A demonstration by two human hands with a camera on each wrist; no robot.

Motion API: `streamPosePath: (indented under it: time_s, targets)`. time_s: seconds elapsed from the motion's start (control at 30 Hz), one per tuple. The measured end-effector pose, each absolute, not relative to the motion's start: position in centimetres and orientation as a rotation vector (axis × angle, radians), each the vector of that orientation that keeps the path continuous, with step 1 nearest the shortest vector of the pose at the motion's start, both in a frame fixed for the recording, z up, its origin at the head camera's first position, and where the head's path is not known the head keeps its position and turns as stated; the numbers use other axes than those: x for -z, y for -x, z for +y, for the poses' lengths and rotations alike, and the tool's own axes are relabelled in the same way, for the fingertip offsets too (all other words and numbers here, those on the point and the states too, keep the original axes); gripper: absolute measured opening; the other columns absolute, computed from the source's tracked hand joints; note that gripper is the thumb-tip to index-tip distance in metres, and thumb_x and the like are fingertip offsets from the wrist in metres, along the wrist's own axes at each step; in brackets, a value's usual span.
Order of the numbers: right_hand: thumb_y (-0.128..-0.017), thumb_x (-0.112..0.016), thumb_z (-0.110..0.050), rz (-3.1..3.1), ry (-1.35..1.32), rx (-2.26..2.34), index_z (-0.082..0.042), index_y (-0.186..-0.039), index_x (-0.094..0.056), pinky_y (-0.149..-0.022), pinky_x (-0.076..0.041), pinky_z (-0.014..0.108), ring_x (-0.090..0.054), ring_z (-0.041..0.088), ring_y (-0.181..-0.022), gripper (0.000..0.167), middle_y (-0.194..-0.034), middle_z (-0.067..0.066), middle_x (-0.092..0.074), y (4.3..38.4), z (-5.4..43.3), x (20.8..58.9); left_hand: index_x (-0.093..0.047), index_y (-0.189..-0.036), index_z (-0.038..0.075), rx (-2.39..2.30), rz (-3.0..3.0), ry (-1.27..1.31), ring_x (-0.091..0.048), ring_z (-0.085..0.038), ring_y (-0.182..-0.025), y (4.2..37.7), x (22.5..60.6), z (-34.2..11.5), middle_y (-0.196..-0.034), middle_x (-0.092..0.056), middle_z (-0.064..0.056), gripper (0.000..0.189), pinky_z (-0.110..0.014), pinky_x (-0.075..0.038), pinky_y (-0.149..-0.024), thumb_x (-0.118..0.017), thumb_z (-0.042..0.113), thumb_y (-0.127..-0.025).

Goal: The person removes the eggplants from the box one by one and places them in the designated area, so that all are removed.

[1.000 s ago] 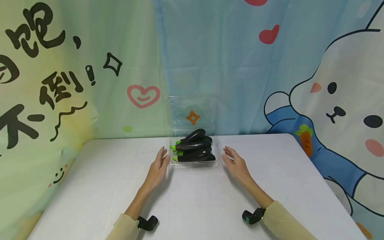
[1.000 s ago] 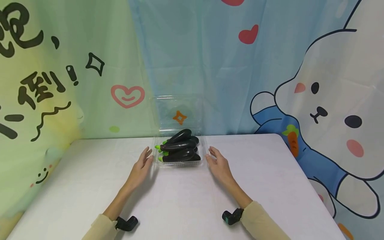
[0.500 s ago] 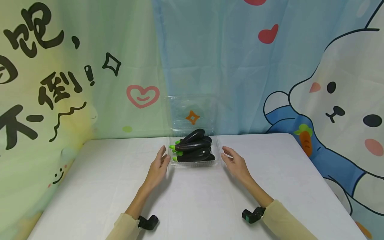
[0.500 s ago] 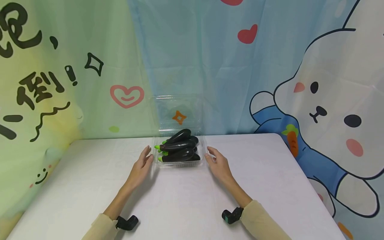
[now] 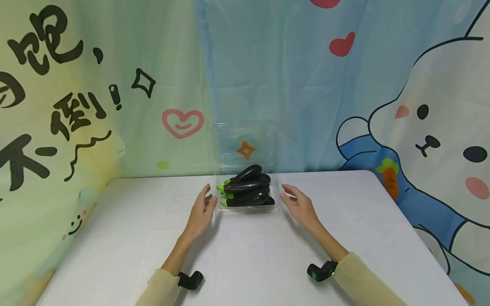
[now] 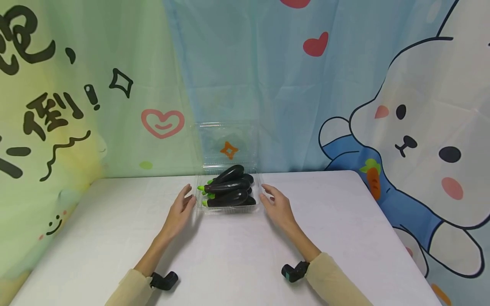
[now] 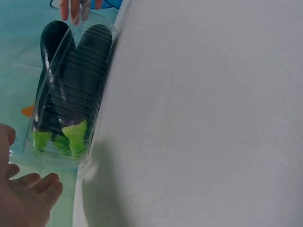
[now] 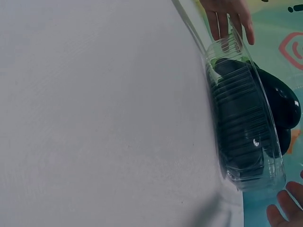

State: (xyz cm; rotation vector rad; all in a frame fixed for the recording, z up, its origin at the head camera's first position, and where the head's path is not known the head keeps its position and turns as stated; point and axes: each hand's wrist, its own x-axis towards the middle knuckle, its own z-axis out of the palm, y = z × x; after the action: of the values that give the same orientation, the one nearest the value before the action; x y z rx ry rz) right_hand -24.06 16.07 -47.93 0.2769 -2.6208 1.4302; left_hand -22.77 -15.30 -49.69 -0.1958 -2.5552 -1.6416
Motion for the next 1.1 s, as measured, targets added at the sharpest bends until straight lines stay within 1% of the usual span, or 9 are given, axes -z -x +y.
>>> streamPosePath:
  time_s: [0.13,0.23,0.3,0.37,0.53,0.7,0.87,1.03,1.1]
  targets:
    - [-0.097,-0.057,-0.025,-2.604,-0.296,-1.378,-0.007,-0.134,-0.056,-0.107,-0.041,0.052,-0.049,0.035,-0.131,0.041,-0.139,0.015,-0.056,24.1,15.6,47.6,-0.024,-0.154,0.011,1.652,-2.525,0.186,-0.045,-0.036,-0.136,23.3,49.9,-15.0,-0.157,-0.031,-0.015,0.058,-0.048,-0.039,-0.111,-0.045,0.030,-0.103]
    - [-0.096,-0.059,-0.023,-2.587,-0.326,-1.351,-0.008,-0.133,-0.058,-0.107,-0.041,0.053,-0.049,0.034,-0.131,0.040,-0.137,0.014,-0.057,24.3,15.2,47.4,-0.027,-0.152,0.011,1.695,-2.469,0.176,-0.047,-0.034,-0.135,23.8,50.0,-14.6,-0.156,-0.032,-0.015,0.056,-0.047,-0.041,-0.110,-0.046,0.027,-0.102]
    - [-0.095,-0.060,-0.022,-2.576,-0.361,-1.348,-0.008,-0.132,-0.058,-0.107,-0.042,0.051,-0.050,0.033,-0.130,0.039,-0.136,0.014,-0.058,24.4,14.9,47.4,-0.028,-0.152,0.011,1.723,-2.433,0.154,-0.048,-0.032,-0.134,24.1,50.0,-14.5,-0.155,-0.033,-0.013,0.056,-0.046,-0.042,-0.110,-0.048,0.025,-0.102]
    - [-0.094,-0.061,-0.023,-2.567,-0.405,-1.337,-0.007,-0.131,-0.059,-0.105,-0.044,0.050,-0.052,0.033,-0.129,0.040,-0.136,0.014,-0.058,24.5,14.5,47.3,-0.028,-0.151,0.008,1.740,-2.394,0.147,-0.049,-0.034,-0.133,24.5,50.2,-14.3,-0.154,-0.033,-0.015,0.056,-0.048,-0.043,-0.108,-0.049,0.022,-0.101]
    - [-0.093,-0.064,-0.023,-2.546,-0.498,-1.337,-0.008,-0.130,-0.060,-0.100,-0.048,0.050,-0.053,0.032,-0.126,0.040,-0.135,0.014,-0.058,24.6,13.7,47.1,-0.032,-0.149,0.004,1.763,-2.336,0.132,-0.050,-0.039,-0.130,25.2,50.5,-14.1,-0.153,-0.034,-0.019,0.055,-0.051,-0.044,-0.106,-0.051,0.017,-0.100]
    - [-0.091,-0.067,-0.021,-2.540,-0.573,-1.358,-0.009,-0.127,-0.062,-0.098,-0.051,0.047,-0.052,0.030,-0.128,0.039,-0.135,0.013,-0.057,24.6,13.2,47.3,-0.039,-0.145,0.002,1.672,-2.379,0.138,-0.056,-0.036,-0.125,25.4,50.6,-13.9,-0.150,-0.038,-0.017,0.050,-0.046,-0.048,-0.103,-0.052,0.016,-0.099]
    - [-0.089,-0.069,-0.020,-2.554,-0.607,-1.343,-0.009,-0.125,-0.064,-0.092,-0.054,0.043,-0.057,0.029,-0.120,0.038,-0.129,0.012,-0.059,24.7,12.8,47.7,-0.040,-0.144,-0.002,1.631,-2.403,0.155,-0.057,-0.036,-0.123,25.6,50.6,-13.7,-0.151,-0.037,-0.017,0.049,-0.047,-0.048,-0.102,-0.050,0.015,-0.100]
    - [-0.087,-0.072,-0.020,-2.588,-0.607,-1.358,-0.008,-0.126,-0.063,-0.088,-0.055,0.040,-0.059,0.027,-0.109,0.042,-0.126,0.012,-0.060,24.6,12.3,47.6,-0.040,-0.144,-0.005,1.621,-2.423,0.143,-0.057,-0.035,-0.123,25.8,50.8,-13.8,-0.152,-0.036,-0.017,0.049,-0.045,-0.048,-0.102,-0.049,0.015,-0.100]
    - [-0.086,-0.073,-0.020,-2.599,-0.609,-1.356,-0.007,-0.126,-0.061,-0.087,-0.055,0.040,-0.059,0.027,-0.107,0.044,-0.125,0.012,-0.059,24.5,12.1,47.6,-0.040,-0.143,-0.005,1.623,-2.420,0.141,-0.057,-0.035,-0.123,25.7,50.9,-13.8,-0.152,-0.036,-0.017,0.049,-0.045,-0.048,-0.102,-0.049,0.015,-0.100]
